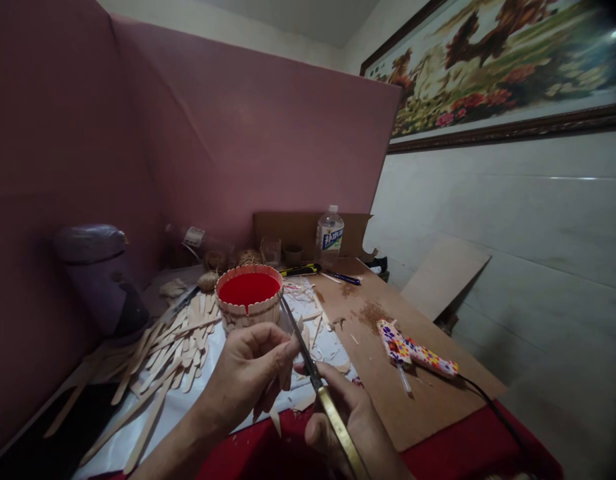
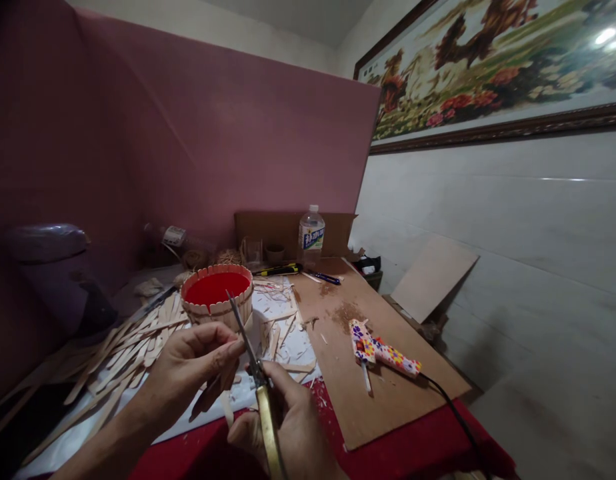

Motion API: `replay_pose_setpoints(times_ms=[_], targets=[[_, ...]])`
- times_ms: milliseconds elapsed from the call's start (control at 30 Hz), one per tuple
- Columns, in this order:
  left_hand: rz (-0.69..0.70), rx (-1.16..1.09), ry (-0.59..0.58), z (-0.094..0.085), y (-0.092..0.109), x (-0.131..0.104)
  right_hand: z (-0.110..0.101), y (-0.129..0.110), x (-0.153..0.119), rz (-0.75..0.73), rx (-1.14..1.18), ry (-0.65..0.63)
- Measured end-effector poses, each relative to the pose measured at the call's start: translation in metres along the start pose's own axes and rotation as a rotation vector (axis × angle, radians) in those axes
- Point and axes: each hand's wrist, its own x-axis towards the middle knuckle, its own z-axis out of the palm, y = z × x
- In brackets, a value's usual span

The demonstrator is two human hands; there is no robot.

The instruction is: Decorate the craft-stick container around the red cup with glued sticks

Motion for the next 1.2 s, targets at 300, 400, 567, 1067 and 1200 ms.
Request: replay_pose_setpoints(times_ms=[300,400,567,1067,1200], targets=[[0.036,-0.016,-0.017,-0.005,-0.006,0.002,0.001,0.018,0.005,-0.057,0.031,0.034],[0.039,-0.004,-0.014,-0.004,-0.005,0.002,0.003,0.024,0.012,-0.040,0.071,0.036],[-0.046,0.080,-0.078,-0.004,-0.004,0.002,-0.001,0.028,0.016,-0.085,0.085,0.065],[0.172,1.238,0.028,-0.012,-0.030,0.016,-0.067,-0.005,0.086,0.018,-0.592,0.257],[0.159,1.320,0.012,-0.010,-0.031,0.017,-0.076,0.004,0.106,0.123,-0.981,0.200]])
